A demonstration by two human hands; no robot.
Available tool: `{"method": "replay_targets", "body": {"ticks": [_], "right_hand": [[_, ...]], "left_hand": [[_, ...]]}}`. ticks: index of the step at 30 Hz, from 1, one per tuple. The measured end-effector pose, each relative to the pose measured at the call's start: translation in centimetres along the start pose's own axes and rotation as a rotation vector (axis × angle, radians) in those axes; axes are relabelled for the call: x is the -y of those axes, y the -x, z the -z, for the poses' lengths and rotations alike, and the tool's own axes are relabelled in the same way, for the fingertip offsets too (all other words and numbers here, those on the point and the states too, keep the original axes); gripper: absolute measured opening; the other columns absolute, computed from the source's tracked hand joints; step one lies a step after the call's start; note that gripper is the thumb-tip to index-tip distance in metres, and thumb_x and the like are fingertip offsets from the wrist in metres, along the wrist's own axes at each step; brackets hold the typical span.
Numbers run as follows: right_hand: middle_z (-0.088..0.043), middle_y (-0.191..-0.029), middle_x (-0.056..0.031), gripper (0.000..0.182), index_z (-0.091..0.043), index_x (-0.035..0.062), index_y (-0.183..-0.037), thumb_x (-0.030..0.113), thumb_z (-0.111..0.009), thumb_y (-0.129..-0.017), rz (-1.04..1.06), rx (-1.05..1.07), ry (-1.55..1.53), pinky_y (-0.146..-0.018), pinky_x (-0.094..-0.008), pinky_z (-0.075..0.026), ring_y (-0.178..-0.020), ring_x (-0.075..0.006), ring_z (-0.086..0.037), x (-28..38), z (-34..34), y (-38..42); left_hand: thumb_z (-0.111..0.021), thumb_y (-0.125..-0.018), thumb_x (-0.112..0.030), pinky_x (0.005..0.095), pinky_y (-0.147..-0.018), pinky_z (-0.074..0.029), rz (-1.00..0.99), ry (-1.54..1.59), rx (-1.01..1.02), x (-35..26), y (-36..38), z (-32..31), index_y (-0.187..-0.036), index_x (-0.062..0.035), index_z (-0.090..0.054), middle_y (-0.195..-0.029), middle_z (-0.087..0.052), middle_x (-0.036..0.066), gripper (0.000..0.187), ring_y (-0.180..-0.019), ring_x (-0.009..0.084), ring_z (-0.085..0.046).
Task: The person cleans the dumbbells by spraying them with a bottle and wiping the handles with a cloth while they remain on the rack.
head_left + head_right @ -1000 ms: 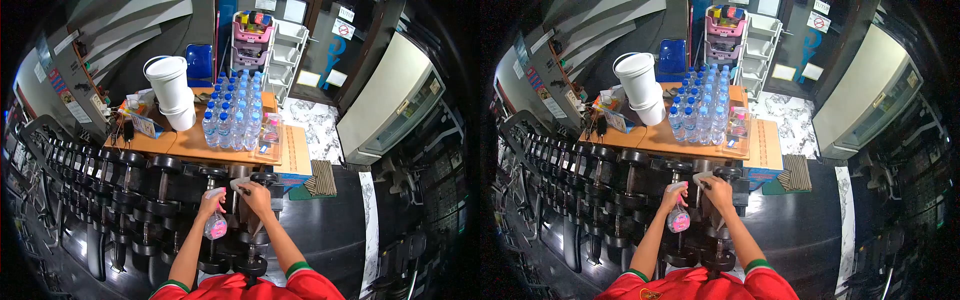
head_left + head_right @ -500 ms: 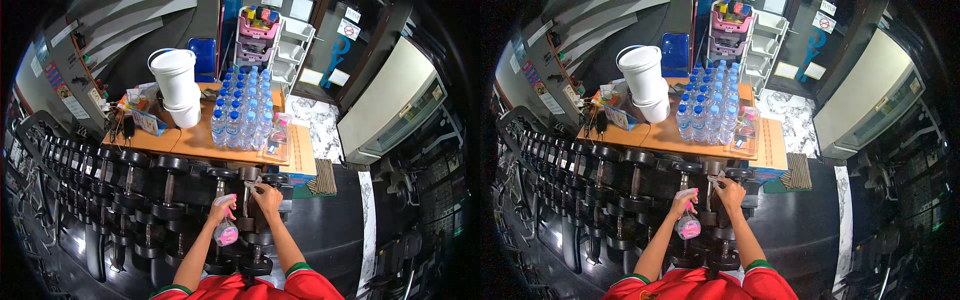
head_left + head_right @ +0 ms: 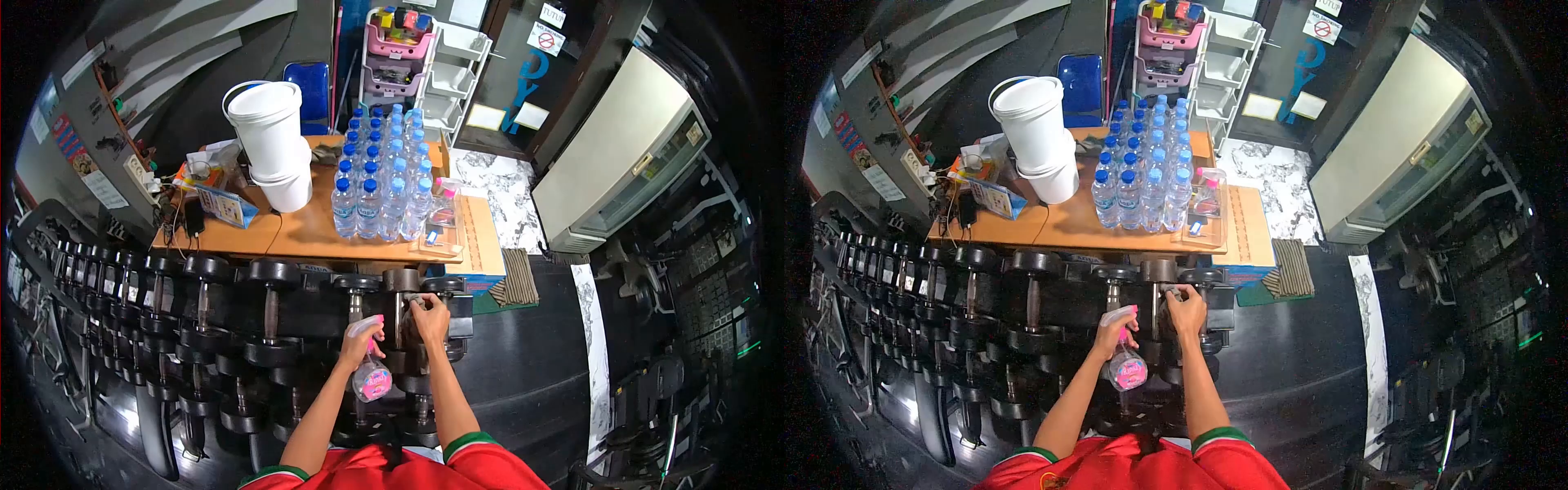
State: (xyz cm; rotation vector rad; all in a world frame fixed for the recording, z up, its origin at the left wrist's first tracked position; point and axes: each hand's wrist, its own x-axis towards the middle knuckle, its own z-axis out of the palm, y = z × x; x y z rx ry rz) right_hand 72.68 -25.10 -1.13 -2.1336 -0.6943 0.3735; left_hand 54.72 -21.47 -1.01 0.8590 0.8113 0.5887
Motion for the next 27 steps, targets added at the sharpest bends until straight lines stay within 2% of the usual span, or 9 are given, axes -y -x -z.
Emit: {"method": "replay_targets", "body": {"ticks": [4,5,6,11,13,15,17,19,27], "right_hand": [[-0.07,-0.079,-0.0115,0.024,-0.07,0.0041,-0.091,0.018,-0.074,-0.072,0.095,0.003,-0.124,-0.07,-0.0321,-0.051,-0.074,-0.0207,-0.068,2.6,1.1,1.2],[-0.07,-0.079,-0.0115,0.024,-0.07,0.0041,-0.091,0.018,-0.074,-0.072,0.094,0.0,-0.125,-0.07,-0.0321,-0.051,-0.074,-0.0207,-0.068,2.5,0.9,1.3],[-0.07,-0.08,-0.0118,0.024,-0.07,0.0041,-0.092,0.018,-0.073,-0.073,0.094,-0.015,-0.119,-0.07,-0.0321,-0.051,-0.074,-0.0209,-0.068,2.1,0.5,1.3],[-0.07,-0.081,-0.0145,0.027,-0.071,0.0069,-0.092,0.024,-0.073,-0.072,0.014,-0.127,-0.121,-0.07,-0.0362,-0.05,-0.078,-0.0283,-0.068,-0.9,-2.2,0.5],[-0.07,-0.081,-0.0135,0.027,-0.069,0.0008,-0.092,0.02,-0.073,-0.074,-0.158,-0.107,-0.227,-0.069,-0.0299,-0.049,-0.076,-0.0169,-0.066,-0.8,-2.4,0.4],[-0.07,-0.079,-0.0133,0.029,-0.068,-0.0015,-0.091,0.021,-0.074,-0.073,-0.114,-0.137,-0.237,-0.069,-0.0304,-0.049,-0.077,-0.0146,-0.065,-0.1,-2.3,0.9],[-0.07,-0.081,-0.0149,0.027,-0.071,0.007,-0.091,0.025,-0.074,-0.071,0.02,-0.157,-0.167,-0.07,-0.0363,-0.051,-0.077,-0.027,-0.069,2.1,-1.9,2.1],[-0.07,-0.082,-0.0155,0.027,-0.073,0.0145,-0.095,0.026,-0.074,-0.07,0.101,-0.088,-0.013,-0.07,-0.0385,-0.053,-0.077,-0.032,-0.068,4.7,-2.1,3.1],[-0.068,-0.081,-0.0174,0.024,-0.074,0.0238,-0.095,0.026,-0.07,-0.072,0.174,0.073,0.408,-0.071,-0.0426,-0.053,-0.077,-0.0361,-0.067,4.2,-5.1,2.5]], "left_hand": [[-0.061,-0.085,-0.023,0.0363,-0.044,-0.054,-0.02,0.0,-0.004,0.0,0.2,-0.1,-0.092,0.0036,-0.06,-0.075,-0.058,0.01,0.028,-0.044,0.0195,-0.056],[-0.062,-0.085,-0.022,0.0352,-0.044,-0.054,-0.016,0.019,0.001,-0.1,0.2,-0.1,-0.1,0.0049,-0.06,-0.075,-0.058,0.01,0.031,-0.046,0.0194,-0.057],[-0.063,-0.084,-0.022,0.0341,-0.043,-0.054,-0.014,0.038,0.003,0.0,0.2,0.1,-0.108,0.0063,-0.06,-0.075,-0.059,0.01,0.037,-0.047,0.0194,-0.058],[-0.064,-0.084,-0.02,0.0341,-0.043,-0.054,-0.026,0.059,0.038,0.0,0.0,0.2,-0.106,0.007,-0.061,-0.075,-0.059,0.01,0.035,-0.05,0.0193,-0.059],[-0.063,-0.084,-0.019,0.0339,-0.042,-0.054,-0.015,0.067,0.023,0.2,0.1,0.2,-0.105,0.0071,-0.061,-0.075,-0.06,0.011,0.034,-0.049,0.0195,-0.059],[-0.063,-0.084,-0.019,0.0337,-0.042,-0.053,-0.022,0.065,0.03,0.2,0.0,0.3,-0.104,0.0072,-0.062,-0.075,-0.06,0.011,0.033,-0.047,0.0196,-0.059],[-0.063,-0.084,-0.018,0.0334,-0.042,-0.053,-0.023,0.064,0.038,0.1,0.2,0.3,-0.103,0.0072,-0.062,-0.074,-0.06,0.011,0.032,-0.046,0.0198,-0.058],[-0.063,-0.084,-0.018,0.033,-0.042,-0.052,-0.043,0.076,0.018,-0.1,0.6,0.1,-0.1,0.0069,-0.062,-0.075,-0.06,0.011,0.029,-0.045,0.0199,-0.058],[-0.061,-0.085,-0.017,0.0315,-0.042,-0.051,-0.089,0.09,0.053,0.1,0.8,0.7,-0.102,0.0063,-0.061,-0.075,-0.059,0.011,0.029,-0.045,0.0195,-0.058]]}}
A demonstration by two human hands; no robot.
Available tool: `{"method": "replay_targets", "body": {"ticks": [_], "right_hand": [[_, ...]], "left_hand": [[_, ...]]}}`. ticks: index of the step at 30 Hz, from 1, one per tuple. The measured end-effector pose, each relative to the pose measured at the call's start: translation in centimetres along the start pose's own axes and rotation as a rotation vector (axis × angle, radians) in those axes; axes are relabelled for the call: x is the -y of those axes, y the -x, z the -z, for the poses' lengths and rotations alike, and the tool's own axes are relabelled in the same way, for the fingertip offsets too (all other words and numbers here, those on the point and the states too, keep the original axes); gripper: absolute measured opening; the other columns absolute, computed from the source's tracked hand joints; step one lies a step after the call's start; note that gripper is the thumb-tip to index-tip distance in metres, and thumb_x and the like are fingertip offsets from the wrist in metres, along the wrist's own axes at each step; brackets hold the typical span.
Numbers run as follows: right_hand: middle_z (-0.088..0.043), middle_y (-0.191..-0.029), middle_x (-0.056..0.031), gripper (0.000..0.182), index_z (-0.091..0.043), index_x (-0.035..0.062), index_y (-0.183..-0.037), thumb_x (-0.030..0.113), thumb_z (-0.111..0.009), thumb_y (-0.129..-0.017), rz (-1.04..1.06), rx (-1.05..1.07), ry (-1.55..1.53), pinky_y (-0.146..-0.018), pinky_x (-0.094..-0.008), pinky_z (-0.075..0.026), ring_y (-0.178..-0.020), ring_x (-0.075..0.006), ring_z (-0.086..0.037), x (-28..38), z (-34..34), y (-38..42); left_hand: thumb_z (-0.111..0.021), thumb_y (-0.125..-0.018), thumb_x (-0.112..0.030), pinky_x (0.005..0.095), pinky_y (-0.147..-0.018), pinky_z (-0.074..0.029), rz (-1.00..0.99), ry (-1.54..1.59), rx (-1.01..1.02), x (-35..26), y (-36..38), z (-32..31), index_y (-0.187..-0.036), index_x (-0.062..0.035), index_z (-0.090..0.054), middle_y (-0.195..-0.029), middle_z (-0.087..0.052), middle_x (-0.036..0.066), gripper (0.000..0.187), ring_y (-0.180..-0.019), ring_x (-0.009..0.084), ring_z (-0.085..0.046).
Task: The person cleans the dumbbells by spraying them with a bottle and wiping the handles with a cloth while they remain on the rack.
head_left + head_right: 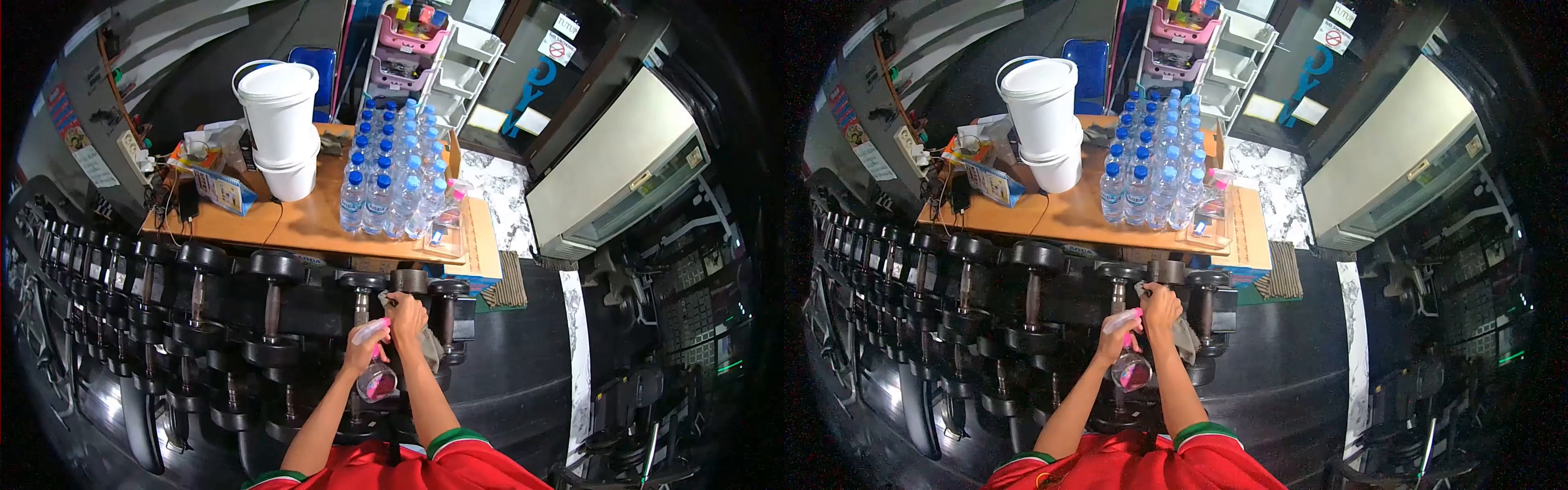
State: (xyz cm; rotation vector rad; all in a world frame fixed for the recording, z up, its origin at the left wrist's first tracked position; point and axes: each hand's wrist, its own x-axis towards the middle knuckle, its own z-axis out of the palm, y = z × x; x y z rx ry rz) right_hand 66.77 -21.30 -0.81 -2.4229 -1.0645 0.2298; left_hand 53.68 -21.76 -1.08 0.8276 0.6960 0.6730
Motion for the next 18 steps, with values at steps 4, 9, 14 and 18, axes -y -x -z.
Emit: {"method": "replay_targets", "body": {"ticks": [4,9,14,18], "right_hand": [[-0.068,-0.08,-0.0175,0.024,-0.074,0.0209,-0.097,0.027,-0.07,-0.075,0.045,-0.017,0.007,-0.069,-0.0417,-0.052,-0.075,-0.0362,-0.067,-0.4,0.5,0.2],[-0.069,-0.076,-0.0154,0.033,-0.072,0.0085,-0.101,0.035,-0.07,-0.081,-0.023,-0.163,-0.292,-0.063,-0.0346,-0.05,-0.068,-0.0244,-0.067,-0.8,3.6,1.1],[-0.069,-0.08,-0.0156,0.025,-0.069,0.002,-0.1,0.019,-0.071,-0.081,-0.027,-0.218,-0.384,-0.069,-0.033,-0.05,-0.074,-0.0227,-0.068,-0.7,8.4,0.2],[-0.066,-0.104,-0.0156,0.031,-0.067,0.0068,-0.109,0.004,-0.066,-0.077,0.231,-0.313,-0.404,-0.079,-0.0345,-0.05,-0.092,-0.0301,-0.065,0.0,8.1,-0.5]], "left_hand": [[-0.061,-0.085,-0.017,0.0318,-0.043,-0.052,0.008,0.02,0.008,-0.1,0.2,-0.1,-0.102,0.0069,-0.061,-0.076,-0.059,0.01,0.03,-0.045,0.0195,-0.058],[-0.061,-0.085,-0.018,0.0323,-0.043,-0.052,0.018,0.053,0.012,-0.2,0.2,0.0,-0.102,0.0071,-0.061,-0.076,-0.059,0.01,0.03,-0.045,0.0194,-0.058],[-0.062,-0.085,-0.017,0.0329,-0.043,-0.053,0.003,0.051,0.034,-0.3,0.1,-0.2,-0.102,0.0067,-0.061,-0.075,-0.059,0.01,0.029,-0.045,0.0189,-0.058],[-0.062,-0.085,-0.018,0.0335,-0.043,-0.053,0.02,0.046,0.018,-0.2,-0.1,-0.1,-0.101,0.0063,-0.061,-0.074,-0.059,0.011,0.029,-0.044,0.019,-0.057]]}}
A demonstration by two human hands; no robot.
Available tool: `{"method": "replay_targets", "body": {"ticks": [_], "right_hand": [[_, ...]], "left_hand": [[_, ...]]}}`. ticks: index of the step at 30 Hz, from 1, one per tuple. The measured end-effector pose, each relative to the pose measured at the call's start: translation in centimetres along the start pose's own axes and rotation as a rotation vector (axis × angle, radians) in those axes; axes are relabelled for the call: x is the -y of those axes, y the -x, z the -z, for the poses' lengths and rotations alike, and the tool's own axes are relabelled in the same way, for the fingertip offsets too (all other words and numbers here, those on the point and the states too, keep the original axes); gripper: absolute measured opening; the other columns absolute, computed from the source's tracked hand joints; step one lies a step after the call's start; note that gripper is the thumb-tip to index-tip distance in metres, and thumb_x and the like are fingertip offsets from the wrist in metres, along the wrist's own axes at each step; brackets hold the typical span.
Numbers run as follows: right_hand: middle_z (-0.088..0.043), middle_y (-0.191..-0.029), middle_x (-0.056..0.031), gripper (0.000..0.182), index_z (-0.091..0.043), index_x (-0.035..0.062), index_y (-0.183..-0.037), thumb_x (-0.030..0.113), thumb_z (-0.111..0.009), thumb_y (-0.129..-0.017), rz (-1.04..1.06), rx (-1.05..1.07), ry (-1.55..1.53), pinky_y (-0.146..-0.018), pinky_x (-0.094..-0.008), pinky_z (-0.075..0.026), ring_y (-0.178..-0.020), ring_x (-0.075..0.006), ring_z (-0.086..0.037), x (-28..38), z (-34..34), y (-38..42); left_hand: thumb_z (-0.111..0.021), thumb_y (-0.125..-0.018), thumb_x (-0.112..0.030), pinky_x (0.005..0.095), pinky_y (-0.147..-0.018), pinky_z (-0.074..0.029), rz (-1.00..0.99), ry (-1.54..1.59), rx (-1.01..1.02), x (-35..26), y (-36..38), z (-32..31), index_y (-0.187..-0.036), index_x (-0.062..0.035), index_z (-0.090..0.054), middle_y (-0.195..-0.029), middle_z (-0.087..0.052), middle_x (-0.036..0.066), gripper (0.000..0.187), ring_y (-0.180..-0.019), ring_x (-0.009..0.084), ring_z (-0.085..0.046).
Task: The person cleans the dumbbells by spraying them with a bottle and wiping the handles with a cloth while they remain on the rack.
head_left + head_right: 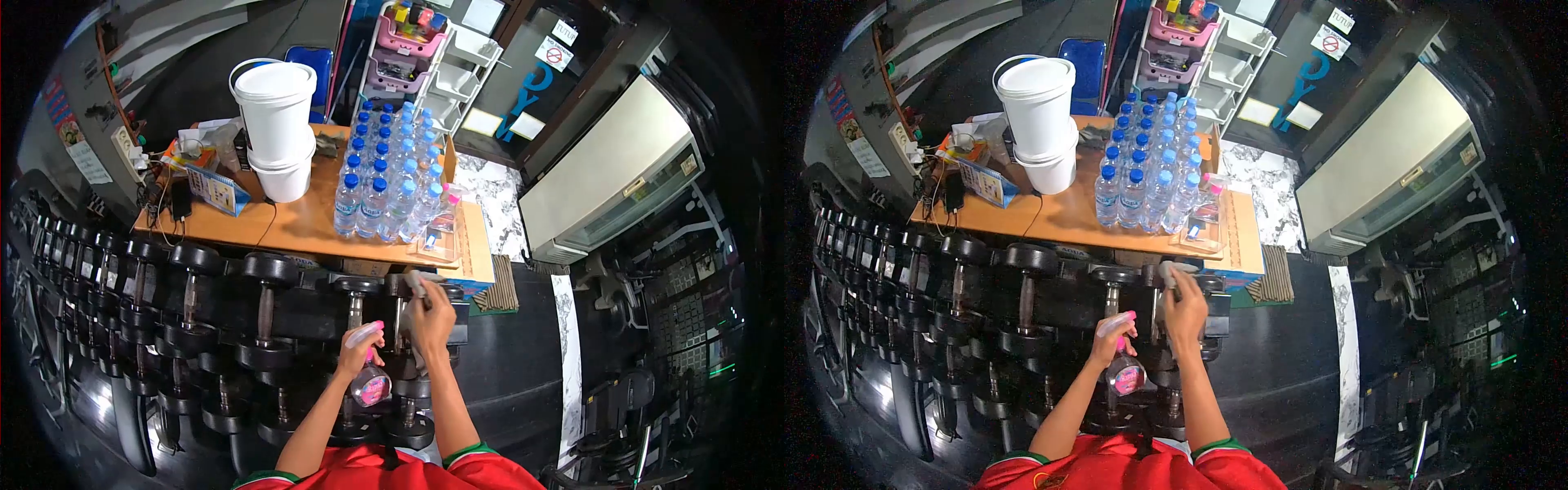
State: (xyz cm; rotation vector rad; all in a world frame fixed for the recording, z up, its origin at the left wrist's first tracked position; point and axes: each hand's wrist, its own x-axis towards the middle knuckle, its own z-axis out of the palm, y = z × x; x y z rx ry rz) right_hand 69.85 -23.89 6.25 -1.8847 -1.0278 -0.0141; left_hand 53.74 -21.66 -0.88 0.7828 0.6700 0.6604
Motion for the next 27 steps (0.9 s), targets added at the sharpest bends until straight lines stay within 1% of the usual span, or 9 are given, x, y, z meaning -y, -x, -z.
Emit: {"method": "replay_targets", "body": {"ticks": [2,4,7,10,12,14,15,20,27], "right_hand": [[-0.064,-0.113,-0.0102,0.035,-0.067,0.0121,-0.11,0.004,-0.066,-0.076,0.224,0.184,0.194,-0.082,-0.038,-0.05,-0.094,-0.0306,-0.063,-1.8,-1.9,0.5],[-0.061,-0.115,-0.0063,0.039,-0.067,0.0154,-0.111,0.004,-0.067,-0.074,0.238,0.273,0.252,-0.078,-0.039,-0.052,-0.092,-0.0297,-0.063,-1.9,-2.5,0.6],[-0.058,-0.106,-0.0049,0.037,-0.066,0.0169,-0.111,0.007,-0.067,-0.075,0.131,0.228,0.234,-0.072,-0.0389,-0.052,-0.089,-0.0285,-0.063,-2.1,-2.8,0.4],[-0.058,-0.108,-0.0056,0.033,-0.066,0.016,-0.108,0.008,-0.067,-0.077,0.018,0.186,0.203,-0.071,-0.0388,-0.052,-0.089,-0.0295,-0.063,-1.6,-2.3,0.8],[-0.06,-0.108,-0.0086,0.027,-0.066,0.0112,-0.107,0.009,-0.066,-0.079,-0.038,0.141,0.171,-0.073,-0.0407,-0.05,-0.089,-0.0326,-0.063,-2.3,-2.7,1.0],[-0.063,-0.102,-0.0139,0.023,-0.066,0.0051,-0.105,0.014,-0.064,-0.085,-0.085,-0.058,0.156,-0.075,-0.0401,-0.048,-0.086,-0.0348,-0.063,-4.2,-3.1,1.0],[-0.064,-0.097,-0.0171,0.022,-0.066,0.0007,-0.102,0.015,-0.063,-0.086,-0.148,-0.055,0.07,-0.079,-0.0418,-0.047,-0.089,-0.0372,-0.062,-4.1,-2.8,0.6],[-0.064,-0.099,-0.0159,0.022,-0.066,0.0012,-0.101,0.015,-0.063,-0.085,-0.2,0.043,0.166,-0.078,-0.041,-0.048,-0.092,-0.0374,-0.061,-3.4,-1.9,-0.3],[-0.062,-0.108,-0.0054,0.032,-0.068,0.0171,-0.104,0.008,-0.068,-0.074,0.164,0.251,0.257,-0.069,-0.0387,-0.052,-0.084,-0.0308,-0.065,-1.5,-3.8,0.5]], "left_hand": [[-0.062,-0.085,-0.018,0.0336,-0.043,-0.053,0.0,0.014,-0.021,-0.1,0.0,0.1,-0.102,0.0064,-0.06,-0.075,-0.059,0.011,0.03,-0.044,0.0191,-0.057],[-0.062,-0.085,-0.018,0.0338,-0.043,-0.053,0.013,0.034,-0.03,0.1,-0.1,0.2,-0.102,0.0064,-0.06,-0.075,-0.059,0.011,0.03,-0.044,0.0191,-0.057],[-0.063,-0.085,-0.019,0.0341,-0.043,-0.053,0.026,0.063,-0.054,-0.2,-0.1,0.0,-0.103,0.0067,-0.06,-0.075,-0.058,0.011,0.031,-0.044,0.019,-0.057],[-0.063,-0.085,-0.019,0.0344,-0.043,-0.053,0.034,0.073,-0.074,-0.3,-0.1,-0.1,-0.101,0.0063,-0.06,-0.074,-0.058,0.011,0.03,-0.043,0.0187,-0.056],[-0.063,-0.085,-0.02,0.0345,-0.043,-0.053,0.037,0.077,-0.079,-0.3,-0.1,-0.1,-0.098,0.0058,-0.061,-0.074,-0.058,0.01,0.029,-0.043,0.0184,-0.056],[-0.063,-0.085,-0.022,0.0346,-0.044,-0.053,0.038,0.078,-0.081,-0.4,-0.2,0.0,-0.09,0.0037,-0.061,-0.073,-0.058,0.01,0.026,-0.043,0.0176,-0.055],[-0.063,-0.085,-0.022,0.0346,-0.044,-0.053,0.037,0.077,-0.081,-0.5,-0.2,0.0,-0.09,0.0037,-0.061,-0.073,-0.058,0.01,0.026,-0.043,0.0176,-0.055],[-0.062,-0.085,-0.025,0.0347,-0.046,-0.054,0.087,0.096,-0.094,-0.9,-0.3,-0.5,-0.086,0.0006,-0.06,-0.073,-0.058,0.009,0.026,-0.043,0.0163,-0.055],[-0.061,-0.086,-0.024,0.0346,-0.047,-0.054,0.101,0.104,-0.071,-1.3,-1.6,-0.6,-0.087,-0.0013,-0.059,-0.075,-0.057,0.008,0.023,-0.044,0.0154,-0.054]]}}
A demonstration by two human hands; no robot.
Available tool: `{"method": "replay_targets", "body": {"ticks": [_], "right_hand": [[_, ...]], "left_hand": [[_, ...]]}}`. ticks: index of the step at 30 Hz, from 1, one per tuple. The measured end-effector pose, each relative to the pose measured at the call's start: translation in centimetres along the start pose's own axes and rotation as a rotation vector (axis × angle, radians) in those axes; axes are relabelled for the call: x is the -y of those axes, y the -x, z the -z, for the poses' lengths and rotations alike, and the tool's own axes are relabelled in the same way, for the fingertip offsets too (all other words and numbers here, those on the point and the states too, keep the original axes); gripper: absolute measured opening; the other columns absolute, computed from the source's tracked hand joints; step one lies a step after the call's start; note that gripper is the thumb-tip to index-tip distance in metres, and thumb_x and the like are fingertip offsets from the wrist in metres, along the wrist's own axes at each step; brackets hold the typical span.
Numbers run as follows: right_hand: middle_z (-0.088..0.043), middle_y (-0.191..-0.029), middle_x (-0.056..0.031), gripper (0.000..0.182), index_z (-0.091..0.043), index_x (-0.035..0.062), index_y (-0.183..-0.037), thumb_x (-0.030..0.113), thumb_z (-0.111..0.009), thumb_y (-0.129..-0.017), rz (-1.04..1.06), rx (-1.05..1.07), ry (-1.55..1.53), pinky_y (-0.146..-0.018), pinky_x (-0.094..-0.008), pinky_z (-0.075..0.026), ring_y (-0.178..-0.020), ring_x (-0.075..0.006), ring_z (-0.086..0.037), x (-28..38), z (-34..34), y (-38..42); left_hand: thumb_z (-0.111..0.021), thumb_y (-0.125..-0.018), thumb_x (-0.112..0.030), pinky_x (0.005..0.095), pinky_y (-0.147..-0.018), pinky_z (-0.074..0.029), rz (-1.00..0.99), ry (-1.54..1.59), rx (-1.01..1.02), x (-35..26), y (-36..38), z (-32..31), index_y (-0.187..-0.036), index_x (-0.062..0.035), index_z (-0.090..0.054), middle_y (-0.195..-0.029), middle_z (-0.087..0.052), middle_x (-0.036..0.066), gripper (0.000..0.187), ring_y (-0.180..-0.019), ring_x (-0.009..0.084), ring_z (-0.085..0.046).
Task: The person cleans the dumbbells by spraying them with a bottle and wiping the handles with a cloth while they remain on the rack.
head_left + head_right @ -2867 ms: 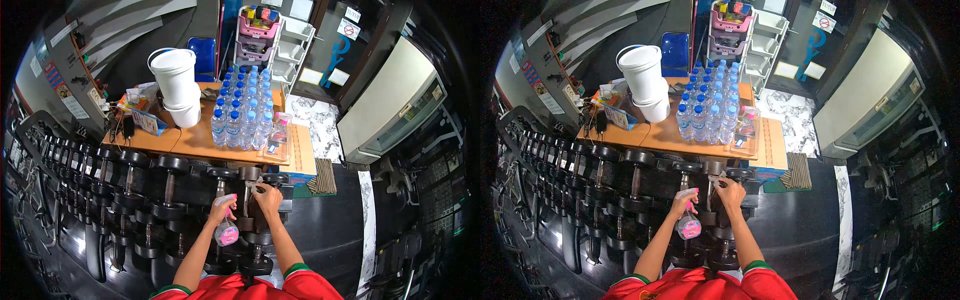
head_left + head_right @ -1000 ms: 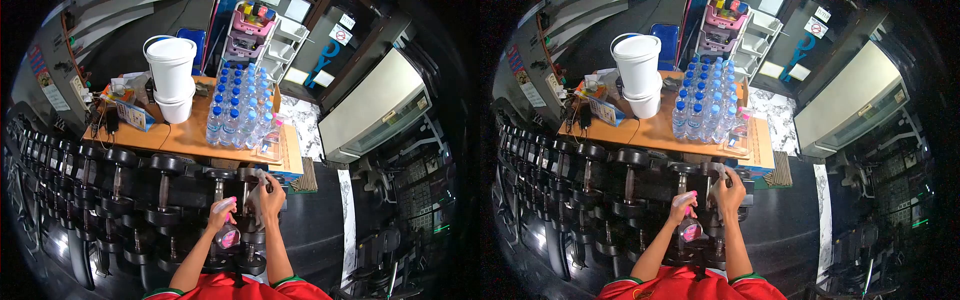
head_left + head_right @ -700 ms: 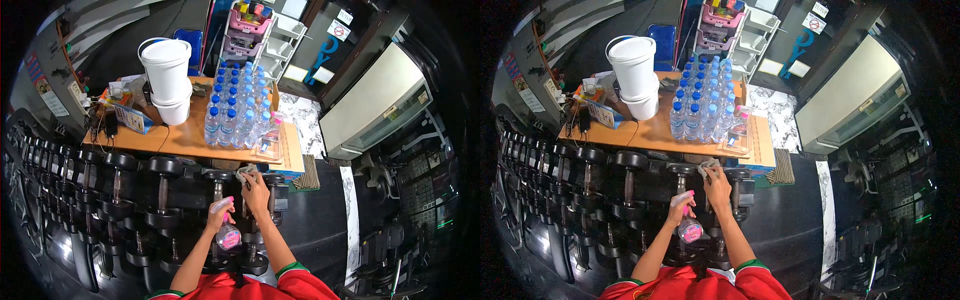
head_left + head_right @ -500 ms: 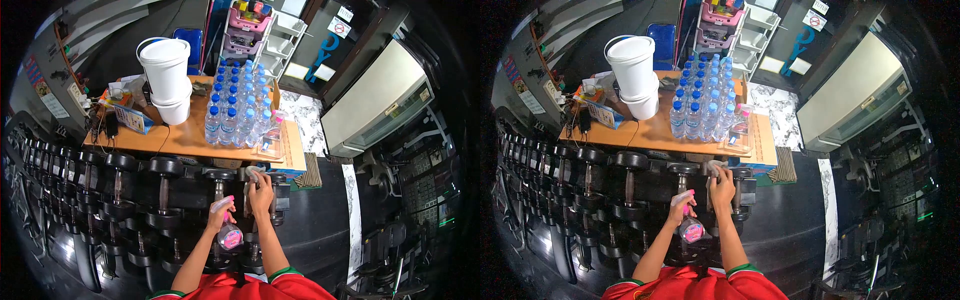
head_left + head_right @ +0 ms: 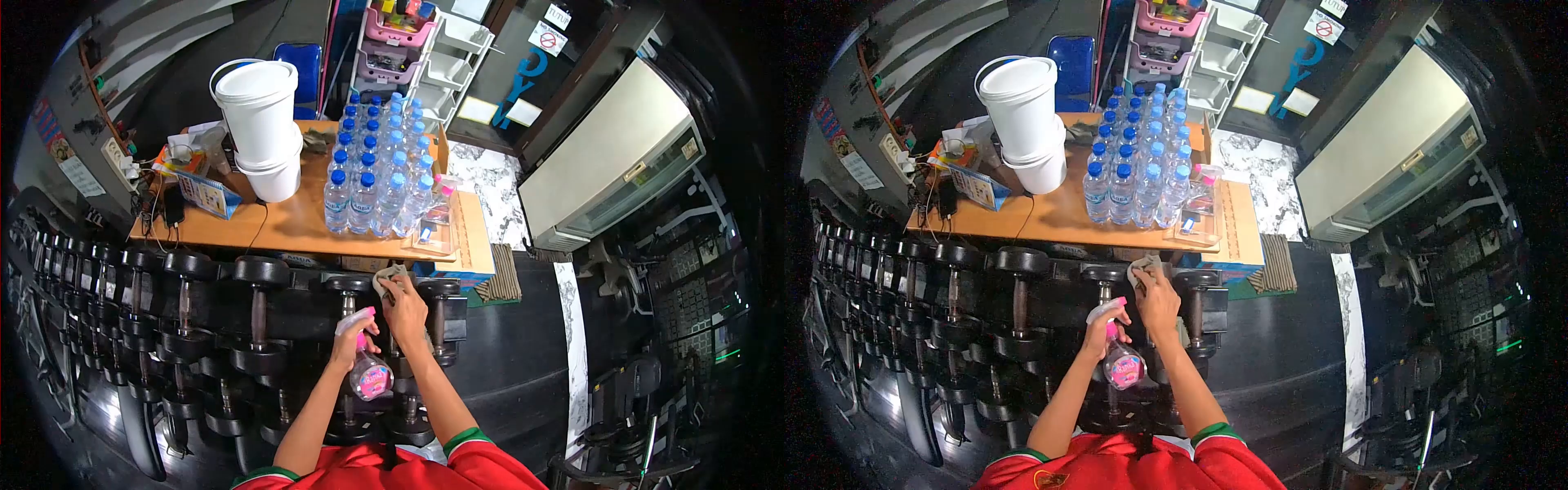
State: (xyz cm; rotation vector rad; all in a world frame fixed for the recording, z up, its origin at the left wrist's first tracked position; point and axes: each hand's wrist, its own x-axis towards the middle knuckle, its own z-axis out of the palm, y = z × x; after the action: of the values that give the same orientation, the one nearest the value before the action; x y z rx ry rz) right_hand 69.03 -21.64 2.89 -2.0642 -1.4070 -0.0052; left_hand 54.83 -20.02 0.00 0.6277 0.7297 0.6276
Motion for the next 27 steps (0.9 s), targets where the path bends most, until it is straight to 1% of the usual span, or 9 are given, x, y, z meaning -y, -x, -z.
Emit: {"method": "replay_targets", "body": {"ticks": [3,5,7,11,16,18,20,23,27], "right_hand": [[-0.06,-0.106,-0.0072,0.034,-0.066,0.0166,-0.107,0.01,-0.07,-0.074,-0.043,0.081,-0.045,-0.072,-0.0415,-0.052,-0.086,-0.0317,-0.064,-0.5,1.3,-0.5],[-0.061,-0.101,-0.0096,0.022,-0.066,0.0131,-0.102,0.015,-0.064,-0.081,-0.115,-0.05,-0.137,-0.07,-0.042,-0.051,-0.086,-0.0346,-0.063,-1.1,1.6,-0.6],[-0.061,-0.098,-0.0101,0.02,-0.067,0.0122,-0.101,0.015,-0.064,-0.081,-0.186,-0.083,-0.157,-0.071,-0.0418,-0.05,-0.086,-0.0352,-0.063,-2.3,1.5,-0.8],[-0.061,-0.098,-0.0101,0.022,-0.066,0.0124,-0.101,0.013,-0.065,-0.079,-0.125,-0.111,-0.115,-0.071,-0.0421,-0.05,-0.085,-0.0352,-0.063,-2.1,1.4,-1.0],[-0.058,-0.103,-0.0071,0.022,-0.066,0.0141,-0.097,0.013,-0.067,-0.075,0.076,0.096,0.067,-0.064,-0.042,-0.053,-0.077,-0.0326,-0.064,-0.8,1.7,-2.2],[-0.057,-0.104,-0.007,0.022,-0.066,0.0138,-0.097,0.013,-0.067,-0.075,0.182,0.13,0.124,-0.063,-0.0419,-0.053,-0.077,-0.0318,-0.065,-1.3,0.4,-2.4],[-0.056,-0.108,-0.0078,0.021,-0.068,0.0129,-0.096,0.013,-0.066,-0.075,0.328,0.206,0.247,-0.063,-0.0412,-0.055,-0.077,-0.0293,-0.066,-1.7,-1.4,-2.7],[-0.056,-0.11,-0.0091,0.018,-0.07,0.0117,-0.093,0.013,-0.064,-0.076,0.31,0.267,0.484,-0.063,-0.0407,-0.055,-0.078,-0.0285,-0.067,-0.6,-2.5,-3.0],[-0.058,-0.109,-0.0057,0.026,-0.071,0.0208,-0.095,0.007,-0.061,-0.075,0.197,0.324,0.344,-0.064,-0.0433,-0.054,-0.077,-0.0303,-0.066,-1.3,-0.4,-3.2]], "left_hand": [[-0.06,-0.086,-0.025,0.0348,-0.048,-0.054,-0.02,-0.006,-0.011,-0.8,-0.1,-0.1,-0.082,-0.0021,-0.059,-0.074,-0.057,0.008,0.023,-0.044,0.0153,-0.054],[-0.06,-0.086,-0.025,0.035,-0.048,-0.054,-0.008,0.015,-0.025,-1.1,0.0,0.1,-0.081,-0.0024,-0.059,-0.074,-0.057,0.008,0.023,-0.044,0.0154,-0.054],[-0.06,-0.086,-0.025,0.0349,-0.049,-0.055,-0.004,0.038,-0.03,-0.9,0.1,0.4,-0.08,-0.0025,-0.059,-0.073,-0.057,0.008,0.023,-0.044,0.0154,-0.054],[-0.061,-0.086,-0.026,0.0351,-0.049,-0.055,0.021,0.077,-0.027,0.0,0.9,0.1,-0.082,-0.0028,-0.059,-0.074,-0.057,0.008,0.024,-0.043,0.0157,-0.054],[-0.061,-0.086,-0.024,0.035,-0.048,-0.055,0.002,0.092,-0.049,1.1,1.6,0.0,-0.095,0.0012,-0.061,-0.075,-0.057,0.009,0.027,-0.043,0.0153,-0.054],[-0.06,-0.086,-0.024,0.0357,-0.047,-0.054,-0.007,-0.001,-0.008,1.6,1.3,0.4,-0.114,0.0012,-0.055,-0.077,-0.057,0.008,0.038,-0.044,0.0156,-0.054],[-0.06,-0.086,-0.024,0.0353,-0.046,-0.054,-0.026,-0.013,-0.012,1.5,1.6,0.2,-0.114,0.0016,-0.056,-0.077,-0.057,0.008,0.038,-0.044,0.0156,-0.054],[-0.06,-0.086,-0.024,0.0342,-0.046,-0.053,-0.061,-0.049,-0.005,1.4,2.2,0.0,-0.112,0.0032,-0.058,-0.077,-0.057,0.009,0.037,-0.044,0.0158,-0.054],[-0.062,-0.086,-0.023,0.0331,-0.044,-0.053,-0.153,-0.164,0.041,1.6,2.7,0.1,-0.105,0.0039,-0.061,-0.077,-0.058,0.01,0.033,-0.045,0.0162,-0.055]]}}
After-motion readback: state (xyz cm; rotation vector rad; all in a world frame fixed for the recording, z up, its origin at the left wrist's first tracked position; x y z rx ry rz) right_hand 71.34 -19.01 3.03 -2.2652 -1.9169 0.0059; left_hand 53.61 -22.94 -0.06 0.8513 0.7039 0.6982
